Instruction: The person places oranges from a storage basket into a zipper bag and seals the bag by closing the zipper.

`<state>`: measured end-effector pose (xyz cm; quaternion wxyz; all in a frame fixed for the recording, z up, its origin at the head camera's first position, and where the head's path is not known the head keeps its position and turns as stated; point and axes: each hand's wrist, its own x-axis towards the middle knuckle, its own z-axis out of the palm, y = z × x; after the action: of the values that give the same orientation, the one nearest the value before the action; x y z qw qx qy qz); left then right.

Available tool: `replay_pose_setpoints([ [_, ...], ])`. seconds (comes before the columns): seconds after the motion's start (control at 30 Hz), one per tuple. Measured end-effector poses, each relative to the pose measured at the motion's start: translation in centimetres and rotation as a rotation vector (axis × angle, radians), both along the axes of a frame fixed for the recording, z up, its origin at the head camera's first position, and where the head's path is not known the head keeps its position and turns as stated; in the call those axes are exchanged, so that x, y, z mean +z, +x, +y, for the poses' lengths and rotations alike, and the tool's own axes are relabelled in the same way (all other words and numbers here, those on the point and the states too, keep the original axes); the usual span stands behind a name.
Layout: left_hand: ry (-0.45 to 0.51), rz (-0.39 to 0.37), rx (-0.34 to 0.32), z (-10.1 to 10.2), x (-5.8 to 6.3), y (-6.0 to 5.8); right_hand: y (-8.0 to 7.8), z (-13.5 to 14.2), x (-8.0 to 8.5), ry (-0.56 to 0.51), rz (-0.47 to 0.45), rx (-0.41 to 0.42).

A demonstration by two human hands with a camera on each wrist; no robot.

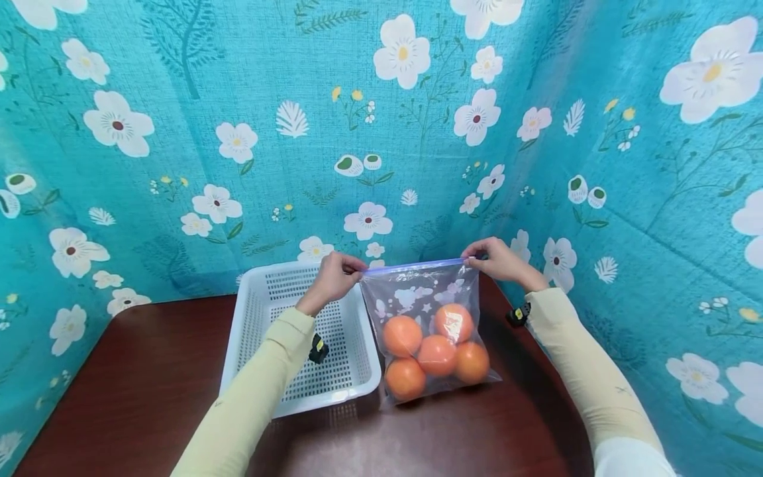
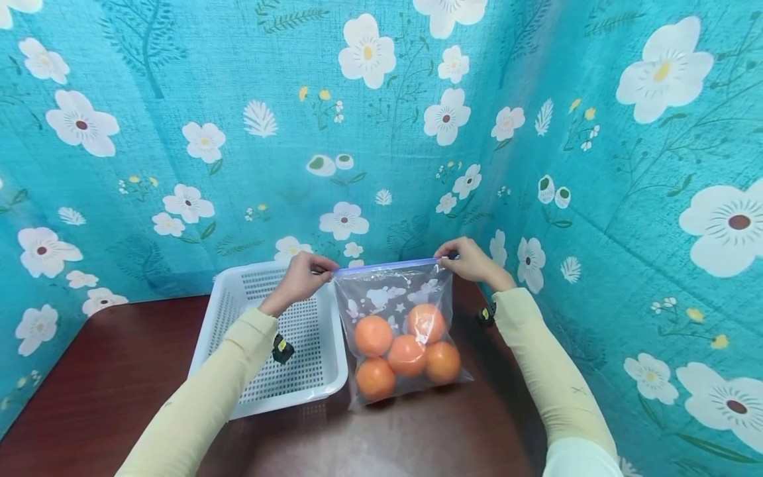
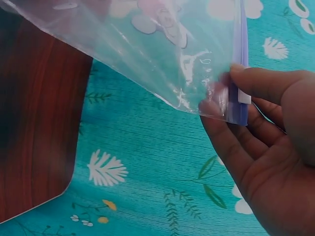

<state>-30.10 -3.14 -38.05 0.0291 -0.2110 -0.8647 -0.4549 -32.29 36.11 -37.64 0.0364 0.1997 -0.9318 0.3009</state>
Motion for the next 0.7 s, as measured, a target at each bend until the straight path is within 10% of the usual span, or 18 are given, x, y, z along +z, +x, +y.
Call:
replay_pose_setpoints([
  [0.7,0.057,-0.033,0.096,0.6,-1.8,-2.5,-3.7,-1.5,-1.9,0.032,-0.001,-0.041],
])
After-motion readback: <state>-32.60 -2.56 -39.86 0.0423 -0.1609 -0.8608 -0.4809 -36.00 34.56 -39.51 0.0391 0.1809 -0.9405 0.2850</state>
